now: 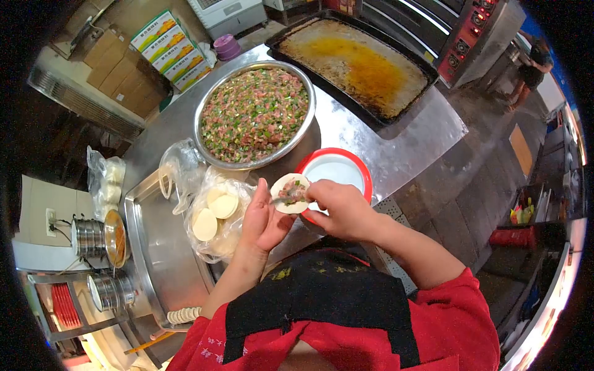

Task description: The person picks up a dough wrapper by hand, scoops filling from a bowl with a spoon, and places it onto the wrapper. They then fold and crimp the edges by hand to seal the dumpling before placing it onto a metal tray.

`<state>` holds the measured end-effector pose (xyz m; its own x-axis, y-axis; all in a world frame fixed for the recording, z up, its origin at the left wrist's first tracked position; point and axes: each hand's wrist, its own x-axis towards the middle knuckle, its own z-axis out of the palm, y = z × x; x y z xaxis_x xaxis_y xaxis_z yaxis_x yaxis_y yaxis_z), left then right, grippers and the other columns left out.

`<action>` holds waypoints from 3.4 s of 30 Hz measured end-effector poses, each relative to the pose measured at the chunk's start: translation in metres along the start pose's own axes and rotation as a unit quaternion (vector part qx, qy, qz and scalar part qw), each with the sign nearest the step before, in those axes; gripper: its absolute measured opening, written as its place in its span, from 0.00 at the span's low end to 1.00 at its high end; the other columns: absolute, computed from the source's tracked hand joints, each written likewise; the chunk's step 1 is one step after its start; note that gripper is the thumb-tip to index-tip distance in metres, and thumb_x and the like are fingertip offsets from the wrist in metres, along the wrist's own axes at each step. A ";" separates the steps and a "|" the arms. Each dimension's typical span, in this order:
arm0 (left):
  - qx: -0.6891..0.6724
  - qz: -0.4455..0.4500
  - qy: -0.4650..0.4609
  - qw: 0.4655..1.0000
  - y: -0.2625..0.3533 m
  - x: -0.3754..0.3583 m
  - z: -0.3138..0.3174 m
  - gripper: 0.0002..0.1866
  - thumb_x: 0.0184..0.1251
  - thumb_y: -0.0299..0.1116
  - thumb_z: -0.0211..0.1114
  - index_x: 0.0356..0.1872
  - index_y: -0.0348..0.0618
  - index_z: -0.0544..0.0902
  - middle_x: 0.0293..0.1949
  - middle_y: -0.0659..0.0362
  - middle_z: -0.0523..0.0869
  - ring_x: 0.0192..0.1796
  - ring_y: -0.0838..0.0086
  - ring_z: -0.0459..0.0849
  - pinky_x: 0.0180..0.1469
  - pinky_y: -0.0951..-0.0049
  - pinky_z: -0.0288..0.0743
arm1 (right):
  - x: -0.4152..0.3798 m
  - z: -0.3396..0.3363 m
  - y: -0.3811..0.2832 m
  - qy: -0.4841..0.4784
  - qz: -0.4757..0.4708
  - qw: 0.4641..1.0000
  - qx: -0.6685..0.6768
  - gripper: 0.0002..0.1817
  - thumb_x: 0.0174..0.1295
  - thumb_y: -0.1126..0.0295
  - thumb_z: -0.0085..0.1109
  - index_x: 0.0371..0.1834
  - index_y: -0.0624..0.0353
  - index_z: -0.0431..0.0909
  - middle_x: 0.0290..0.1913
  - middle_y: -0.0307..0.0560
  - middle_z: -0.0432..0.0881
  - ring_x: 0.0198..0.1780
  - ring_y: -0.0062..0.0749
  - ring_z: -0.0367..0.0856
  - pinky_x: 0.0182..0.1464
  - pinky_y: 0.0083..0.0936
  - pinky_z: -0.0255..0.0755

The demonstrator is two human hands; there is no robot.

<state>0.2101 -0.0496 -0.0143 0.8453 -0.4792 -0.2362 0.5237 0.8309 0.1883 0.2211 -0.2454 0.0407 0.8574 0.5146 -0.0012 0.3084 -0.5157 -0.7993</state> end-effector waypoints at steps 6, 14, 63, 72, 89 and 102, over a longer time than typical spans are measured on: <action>0.012 -0.010 0.031 0.999 -0.005 -0.004 -0.004 0.28 0.76 0.52 0.41 0.61 0.37 0.68 0.57 0.50 0.77 0.57 0.62 0.78 0.59 0.61 0.73 | 0.003 0.008 0.012 0.001 -0.213 0.965 -0.156 0.09 0.51 0.71 0.64 0.35 0.54 0.76 0.34 0.45 0.77 0.28 0.47 0.79 0.27 0.40 0.73; 0.291 0.085 0.146 0.942 -0.010 -0.032 0.020 0.19 0.75 0.34 0.48 0.64 0.42 0.69 0.55 0.55 0.78 0.54 0.71 0.79 0.55 0.68 0.76 | 0.006 0.013 0.010 0.012 -0.161 0.985 0.061 0.06 0.52 0.71 0.64 0.28 0.61 0.78 0.27 0.49 0.78 0.27 0.45 0.79 0.29 0.36 0.72; 0.670 0.304 -0.072 0.673 -0.207 -0.222 0.034 0.11 0.53 0.20 0.70 0.39 0.40 0.86 0.39 0.54 0.87 0.43 0.70 0.85 0.46 0.75 0.77 | -0.295 0.062 -0.076 0.119 0.084 0.981 0.131 0.10 0.53 0.70 0.65 0.34 0.64 0.81 0.29 0.54 0.81 0.31 0.31 0.82 0.33 0.30 0.72; 0.686 0.237 -0.109 0.680 -0.244 -0.195 0.057 0.10 0.56 0.22 0.69 0.41 0.38 0.86 0.40 0.53 0.87 0.43 0.72 0.84 0.45 0.76 0.76 | -0.329 0.031 -0.053 0.158 0.036 0.982 0.102 0.07 0.52 0.72 0.66 0.30 0.64 0.80 0.29 0.53 0.81 0.31 0.38 0.81 0.34 0.30 0.73; 0.717 0.234 -0.160 0.636 -0.239 -0.190 0.064 0.09 0.57 0.23 0.69 0.40 0.37 0.85 0.39 0.52 0.86 0.42 0.70 0.85 0.44 0.76 0.77 | -0.332 0.034 -0.047 0.163 0.006 0.984 0.074 0.08 0.51 0.72 0.67 0.30 0.64 0.79 0.27 0.50 0.79 0.30 0.39 0.79 0.33 0.29 0.72; 0.718 0.268 -0.141 0.627 -0.237 -0.194 0.062 0.09 0.54 0.21 0.69 0.37 0.37 0.86 0.36 0.54 0.87 0.39 0.70 0.85 0.41 0.76 0.77 | -0.337 0.037 -0.061 0.184 0.065 0.973 0.126 0.05 0.52 0.76 0.64 0.31 0.64 0.79 0.30 0.48 0.80 0.32 0.35 0.79 0.36 0.27 0.72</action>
<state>-0.0708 -0.1711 0.0459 0.8197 -0.4396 0.3673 -0.4584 -0.1189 0.8808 -0.1020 -0.3619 0.0675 0.9860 0.1532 0.0659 0.1168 -0.3516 -0.9288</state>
